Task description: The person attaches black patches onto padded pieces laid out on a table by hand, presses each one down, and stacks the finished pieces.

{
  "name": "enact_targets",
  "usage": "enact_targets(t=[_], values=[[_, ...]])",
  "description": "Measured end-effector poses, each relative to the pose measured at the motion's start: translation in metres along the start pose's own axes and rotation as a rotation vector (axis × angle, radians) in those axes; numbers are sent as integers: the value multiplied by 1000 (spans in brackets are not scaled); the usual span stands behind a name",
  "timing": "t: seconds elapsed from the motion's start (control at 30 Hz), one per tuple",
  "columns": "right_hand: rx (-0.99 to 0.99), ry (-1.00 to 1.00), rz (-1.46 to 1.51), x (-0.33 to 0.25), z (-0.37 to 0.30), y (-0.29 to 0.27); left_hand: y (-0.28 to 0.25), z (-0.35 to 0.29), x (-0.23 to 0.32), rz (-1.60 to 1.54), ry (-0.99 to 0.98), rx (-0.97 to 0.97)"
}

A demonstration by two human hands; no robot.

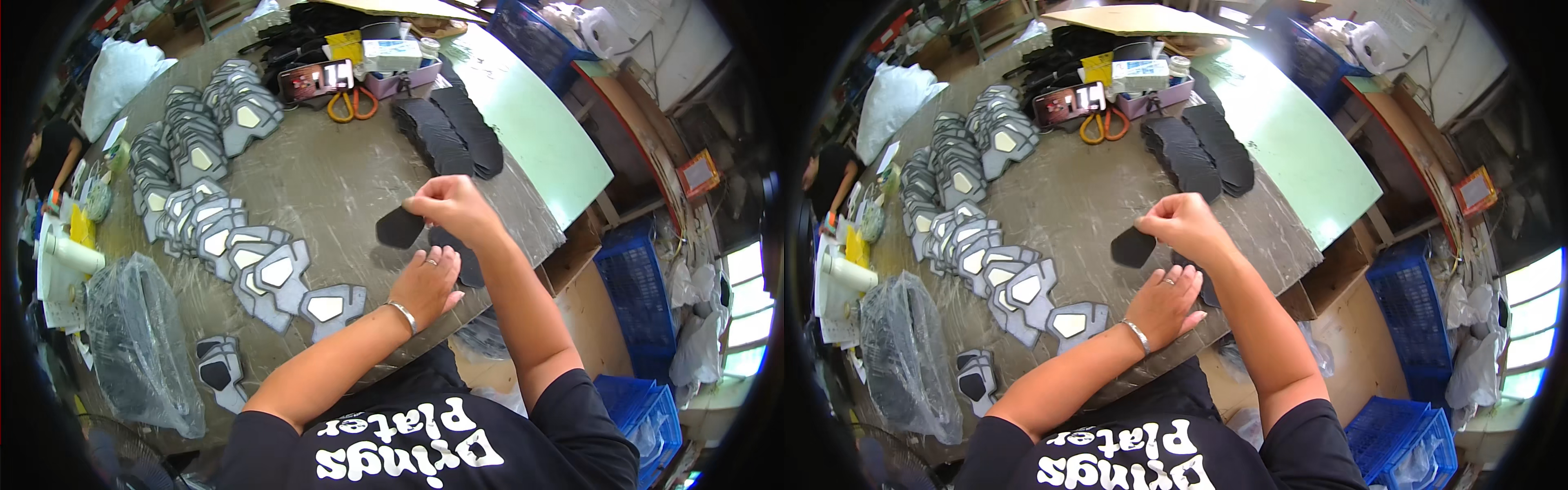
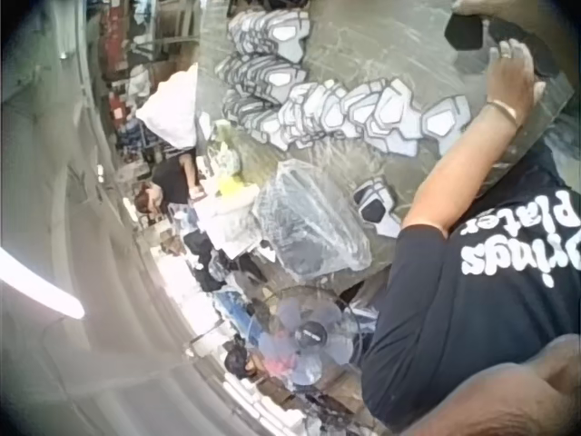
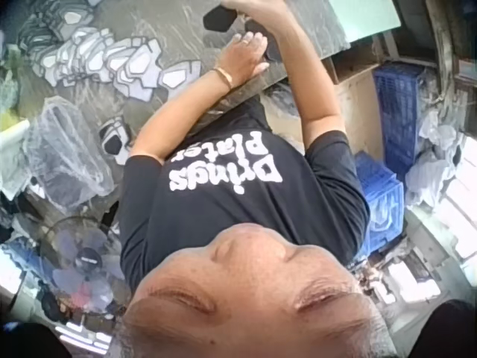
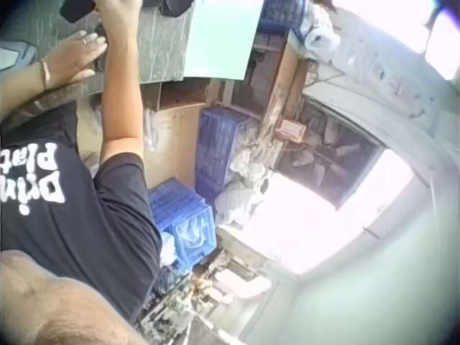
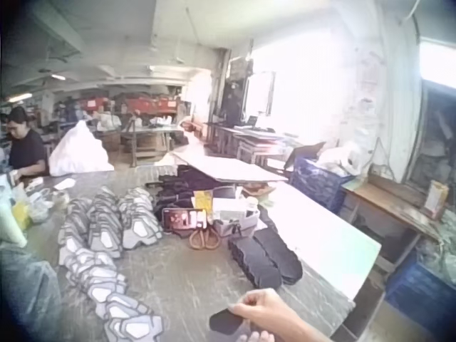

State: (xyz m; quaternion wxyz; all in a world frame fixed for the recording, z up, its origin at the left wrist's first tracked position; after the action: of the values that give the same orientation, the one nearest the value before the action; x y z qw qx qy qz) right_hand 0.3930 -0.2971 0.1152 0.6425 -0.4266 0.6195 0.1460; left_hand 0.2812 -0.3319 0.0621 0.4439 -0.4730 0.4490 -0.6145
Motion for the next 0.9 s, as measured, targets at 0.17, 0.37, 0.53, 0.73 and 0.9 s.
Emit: enact_targets(t=[0.17, 0.37, 0.53, 0.73, 0.9], values=[[228, -242, 315, -32, -28, -22, -33, -35, -1, -142, -41, 234], [216, 105, 386, 67, -83, 13, -76, -150, -80, -278, -404, 226], [52, 196, 450, 60, -98, 68, -64, -213, -77, -295, -513, 159], [15, 134, 417, 47, -100, 97, -54, -207, -43, -422, -326, 213], [-97, 113, 247, 44, -95, 105, -61, -214, -70, -285, -488, 232]])
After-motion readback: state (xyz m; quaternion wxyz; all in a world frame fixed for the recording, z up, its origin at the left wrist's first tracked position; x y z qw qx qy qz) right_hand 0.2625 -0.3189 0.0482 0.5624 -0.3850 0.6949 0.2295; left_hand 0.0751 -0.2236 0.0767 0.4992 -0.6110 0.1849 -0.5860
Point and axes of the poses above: each hand's wrist, its own z-axis towards the middle knuckle, its own y-axis out of the palm, x = y × z, the point moved 9 cm from there along z, towards the middle knuckle, and after that the axes turned 4 degrees about -y, right-handed, at the moved point
